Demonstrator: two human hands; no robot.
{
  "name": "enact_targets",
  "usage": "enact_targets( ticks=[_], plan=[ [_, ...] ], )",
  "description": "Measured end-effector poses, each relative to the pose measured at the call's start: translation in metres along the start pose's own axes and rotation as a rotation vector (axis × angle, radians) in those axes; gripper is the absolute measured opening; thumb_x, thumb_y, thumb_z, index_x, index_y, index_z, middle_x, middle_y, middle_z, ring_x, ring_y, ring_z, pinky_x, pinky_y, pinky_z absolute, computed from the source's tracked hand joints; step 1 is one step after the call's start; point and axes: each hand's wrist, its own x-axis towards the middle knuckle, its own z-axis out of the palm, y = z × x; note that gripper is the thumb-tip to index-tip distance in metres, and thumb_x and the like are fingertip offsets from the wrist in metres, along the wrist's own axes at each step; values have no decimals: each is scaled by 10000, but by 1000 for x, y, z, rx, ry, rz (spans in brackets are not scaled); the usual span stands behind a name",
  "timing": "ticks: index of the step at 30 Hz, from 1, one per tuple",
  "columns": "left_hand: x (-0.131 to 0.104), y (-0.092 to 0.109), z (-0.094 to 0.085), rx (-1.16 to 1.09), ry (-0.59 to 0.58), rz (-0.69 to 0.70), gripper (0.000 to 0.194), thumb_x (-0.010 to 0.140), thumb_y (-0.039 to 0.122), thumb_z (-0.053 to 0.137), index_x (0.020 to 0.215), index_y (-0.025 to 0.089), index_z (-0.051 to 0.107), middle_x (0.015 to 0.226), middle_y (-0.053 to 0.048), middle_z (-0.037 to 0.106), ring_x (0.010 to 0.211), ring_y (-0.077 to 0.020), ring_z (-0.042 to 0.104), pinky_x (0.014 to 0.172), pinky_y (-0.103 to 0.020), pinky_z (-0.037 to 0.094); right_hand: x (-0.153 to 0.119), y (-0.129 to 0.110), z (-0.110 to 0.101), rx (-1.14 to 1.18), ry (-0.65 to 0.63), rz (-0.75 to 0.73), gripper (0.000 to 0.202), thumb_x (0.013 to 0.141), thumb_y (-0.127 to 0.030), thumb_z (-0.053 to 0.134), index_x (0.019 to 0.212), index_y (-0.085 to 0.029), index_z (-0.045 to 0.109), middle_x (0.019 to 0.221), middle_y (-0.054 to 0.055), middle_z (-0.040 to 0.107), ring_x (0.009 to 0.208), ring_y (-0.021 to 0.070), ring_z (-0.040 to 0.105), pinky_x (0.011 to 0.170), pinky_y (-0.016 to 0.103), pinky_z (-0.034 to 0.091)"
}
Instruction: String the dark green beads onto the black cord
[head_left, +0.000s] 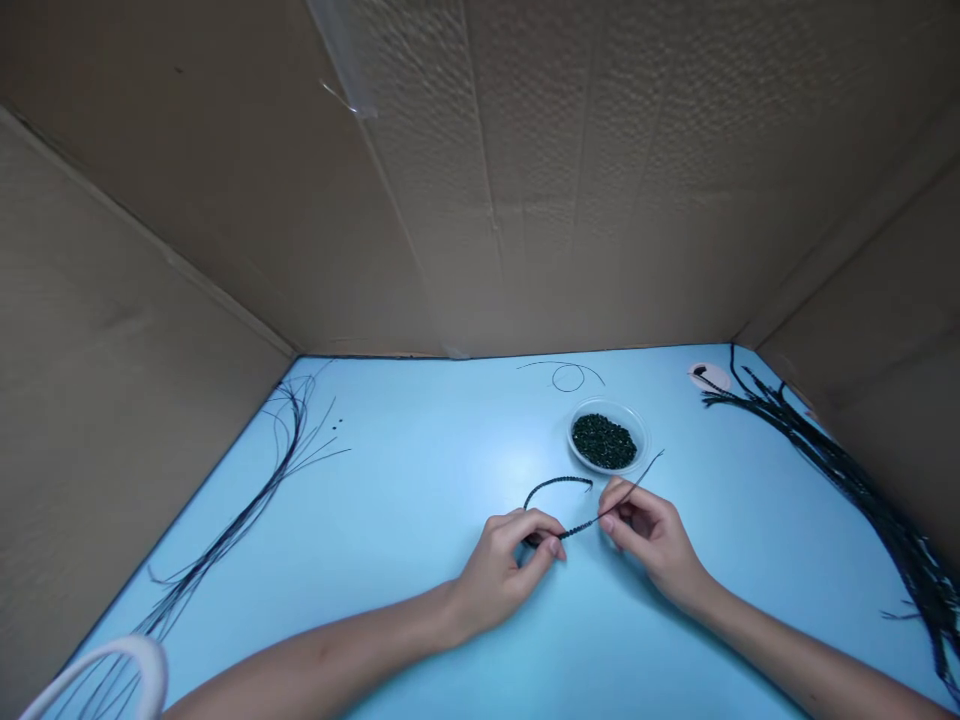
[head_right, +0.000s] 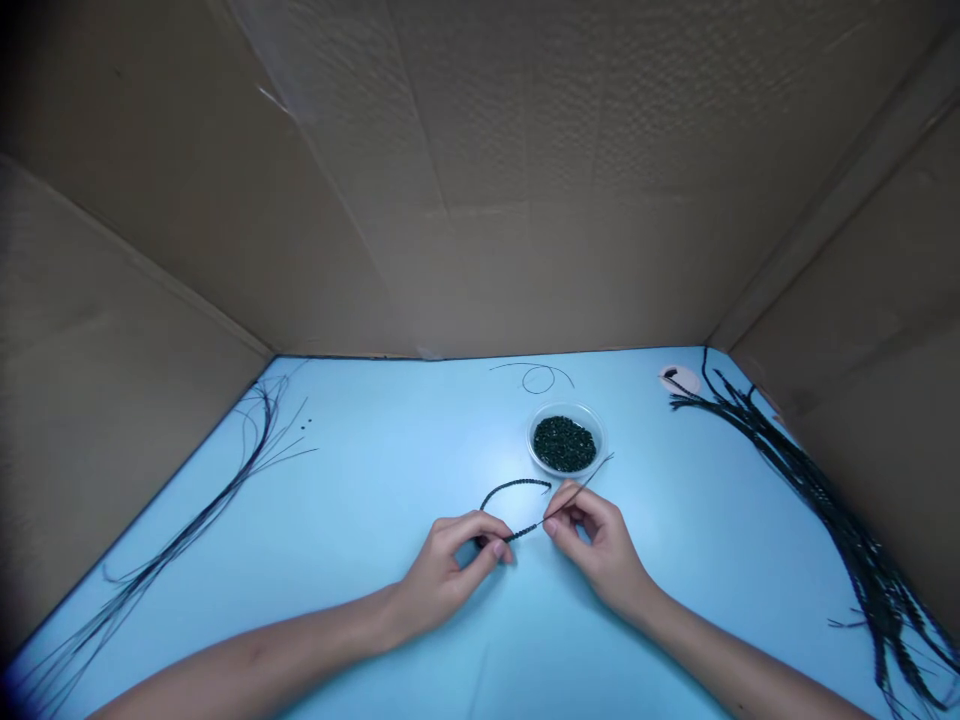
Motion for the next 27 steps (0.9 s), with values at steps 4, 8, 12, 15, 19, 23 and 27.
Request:
enact_targets(
  ticks=[4,8,12,15,19,23,27],
  plan=[
    [0,-1,-1,4,-6,4,122,1032,218,600,1030,166,710,835,-61,818,769,-186,769,757,-285,595,1,-3,0,-7,-19,-23,160,993,-333,713,899,-205,694,878,31,566,741,173,532,623,285,436],
    [-1,-1,-1,17,3,29,112,1020,224,620,1059,160,703,889,-81,812,805,-190,758,781,-293,597,1,-6,0,-25,-22,-35,154,974,-320,720,875,-205,695,870,31,578,737,178,541,642,297,426],
    [-2,2,1,51,-24,91,221,984,273,681,1173,164,713,1003,-110,798,860,-210,727,819,-327,590,-1,-9,4,-63,-29,-41,138,953,-297,734,856,-201,712,858,33,592,720,178,545,649,305,420],
    [-3,4,5,94,-39,125,258,994,320,685,1199,168,726,993,-117,787,909,-235,720,842,-351,573,-3,-11,10,-94,-49,-58,117,945,-272,731,852,-202,723,853,33,605,716,179,559,655,308,423],
    [-2,5,9,138,-26,130,200,1019,338,653,1112,186,743,928,-95,791,860,-229,717,858,-363,543,-5,-13,18,-134,-86,-99,157,941,-272,724,800,-202,718,802,27,598,686,178,552,630,304,419],
    [-2,5,10,153,-8,118,173,1036,289,596,980,194,729,850,-62,778,795,-203,706,841,-346,516,-5,-13,22,-181,-108,-147,188,963,-294,700,802,-206,740,786,39,615,690,193,559,629,317,421],
    [-1,3,8,139,-2,98,156,1020,259,594,946,191,713,835,-50,770,796,-192,700,822,-318,512,-5,-10,22,-219,-126,-190,202,1001,-315,657,879,-209,778,819,63,657,738,217,597,654,338,447]
  ],
)
